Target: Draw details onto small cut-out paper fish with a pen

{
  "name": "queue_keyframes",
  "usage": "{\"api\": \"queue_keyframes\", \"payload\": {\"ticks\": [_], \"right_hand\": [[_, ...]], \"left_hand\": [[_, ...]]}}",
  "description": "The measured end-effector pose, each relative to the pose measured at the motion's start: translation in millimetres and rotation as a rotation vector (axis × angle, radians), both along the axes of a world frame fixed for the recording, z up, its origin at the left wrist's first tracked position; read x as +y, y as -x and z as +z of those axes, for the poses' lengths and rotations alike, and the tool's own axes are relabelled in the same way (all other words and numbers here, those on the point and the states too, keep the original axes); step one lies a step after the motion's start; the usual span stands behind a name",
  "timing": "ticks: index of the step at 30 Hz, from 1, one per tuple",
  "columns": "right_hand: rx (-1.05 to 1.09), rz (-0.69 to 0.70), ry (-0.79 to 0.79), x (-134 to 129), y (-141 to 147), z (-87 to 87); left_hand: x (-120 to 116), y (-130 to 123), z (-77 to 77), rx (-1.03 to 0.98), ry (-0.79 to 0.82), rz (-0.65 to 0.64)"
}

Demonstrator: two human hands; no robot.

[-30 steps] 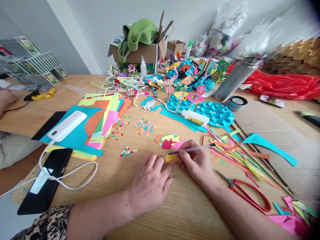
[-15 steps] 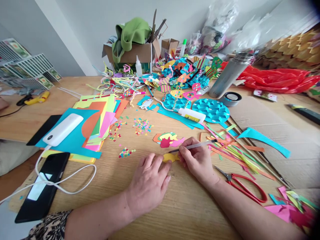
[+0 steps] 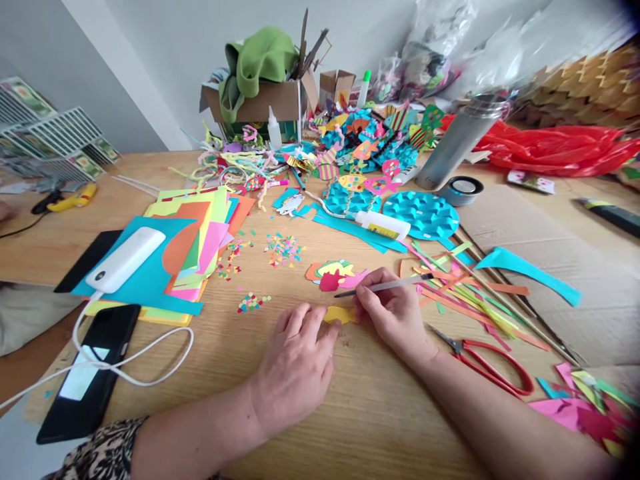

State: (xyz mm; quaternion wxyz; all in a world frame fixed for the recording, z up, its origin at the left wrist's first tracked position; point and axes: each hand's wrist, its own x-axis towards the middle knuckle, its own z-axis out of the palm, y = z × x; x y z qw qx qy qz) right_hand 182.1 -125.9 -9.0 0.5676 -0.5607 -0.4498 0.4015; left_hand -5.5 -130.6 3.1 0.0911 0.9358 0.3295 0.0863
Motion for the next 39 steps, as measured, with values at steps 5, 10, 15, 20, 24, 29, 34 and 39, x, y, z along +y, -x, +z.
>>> {"api": "queue_keyframes", "payload": {"ticks": [5,10,15,20,24,29,34,39], "right_hand": [[0.006,-0.01,0.004,0,0,-1.0],[0.021,0.024,0.007,2,2,-3.9],[-0.048,0.122,0.075,6,1,-7.9],[-0.117,0.142,0.097,9,-1,-7.9],[-0.145,0.147,0.081,10,-1,-9.9],[-0.179,0.166,0.083,10,-2,-12.1],[-0.198,0.185,0.08,9,-4,-12.3],[-0.198,0.186,0.076,10,-3,-12.9]], "left_hand": [[-3,-3,4.7,0.057,0.023,-0.008],[-2,-2,6.1,0.066,0.021,-0.016],[-2,0,6.3,0.073,0.039,-0.003],[-3,-1,8.7,0.097,0.034,-0.004],[-3,-2,9.4,0.107,0.024,-0.008],[-3,-3,10.6,0.117,0.038,0.003],[-2,-3,11.6,0.12,0.045,0.009],[-2,-3,10.6,0.117,0.029,0.002]]}}
